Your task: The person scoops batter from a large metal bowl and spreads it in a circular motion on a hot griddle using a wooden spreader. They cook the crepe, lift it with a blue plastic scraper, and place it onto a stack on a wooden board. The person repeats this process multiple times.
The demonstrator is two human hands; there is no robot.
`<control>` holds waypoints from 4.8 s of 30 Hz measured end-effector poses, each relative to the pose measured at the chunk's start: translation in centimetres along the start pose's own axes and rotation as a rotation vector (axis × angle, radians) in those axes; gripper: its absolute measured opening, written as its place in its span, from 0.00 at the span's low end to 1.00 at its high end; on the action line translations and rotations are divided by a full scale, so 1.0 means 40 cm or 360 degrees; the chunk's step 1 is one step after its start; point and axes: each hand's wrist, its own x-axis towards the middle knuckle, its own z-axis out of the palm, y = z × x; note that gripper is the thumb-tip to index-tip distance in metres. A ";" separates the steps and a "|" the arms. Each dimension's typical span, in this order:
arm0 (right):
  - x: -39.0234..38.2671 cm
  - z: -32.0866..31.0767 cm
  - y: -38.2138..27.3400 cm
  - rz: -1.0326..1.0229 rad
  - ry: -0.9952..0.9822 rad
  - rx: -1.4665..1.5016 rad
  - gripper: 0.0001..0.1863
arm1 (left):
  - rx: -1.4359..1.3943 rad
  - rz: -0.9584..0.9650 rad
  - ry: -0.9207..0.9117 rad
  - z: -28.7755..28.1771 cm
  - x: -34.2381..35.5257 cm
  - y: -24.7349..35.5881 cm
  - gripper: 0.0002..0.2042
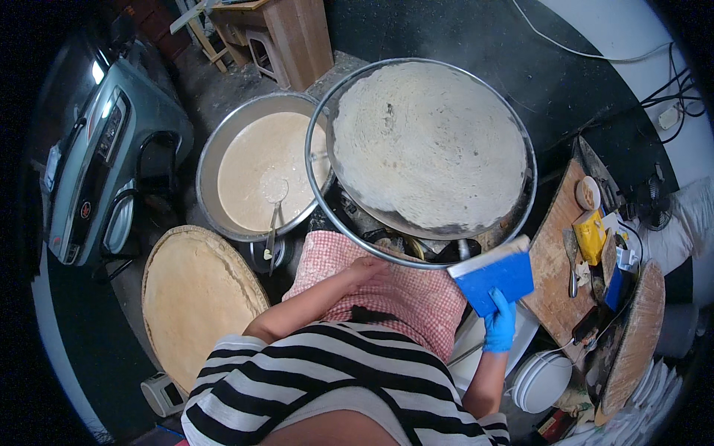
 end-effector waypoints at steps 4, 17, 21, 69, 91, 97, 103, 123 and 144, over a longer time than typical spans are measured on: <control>0.062 0.184 -0.076 0.0061 -0.0339 -0.0425 0.23 | 0.0054 0.0153 0.0027 -0.111 -0.062 0.029 0.11; 0.300 0.565 0.029 -0.1144 -0.0689 -0.2638 0.22 | -0.0314 0.0270 0.0424 -0.313 -0.121 -0.011 0.10; 0.275 0.534 0.103 -0.1410 -0.0625 -0.2730 0.16 | -0.0322 0.0274 0.0454 -0.314 -0.120 -0.015 0.09; 0.135 0.478 0.194 -0.1091 -0.0580 -0.2998 0.14 | -0.0355 0.0265 0.0539 -0.299 -0.118 0.002 0.10; 0.155 0.566 0.001 -0.0302 -0.0705 -0.2598 0.18 | -0.0457 0.0575 0.0420 -0.169 0.069 0.066 0.10; 0.114 0.721 0.103 -0.0429 -0.0811 -0.2656 0.16 | -0.0277 0.0376 0.0398 -0.043 0.052 0.019 0.11; 0.083 0.768 0.259 -0.0805 -0.0866 -0.2974 0.17 | -0.0132 0.0246 0.0090 0.022 0.054 0.020 0.12; 0.043 0.402 0.215 -0.1113 -0.0304 -0.3217 0.19 | -0.0157 0.0212 0.0013 -0.158 -0.089 0.007 0.12; 0.029 0.467 0.073 -0.0629 -0.0992 -0.2660 0.24 | -0.0138 0.0130 0.0079 -0.168 -0.083 -0.028 0.11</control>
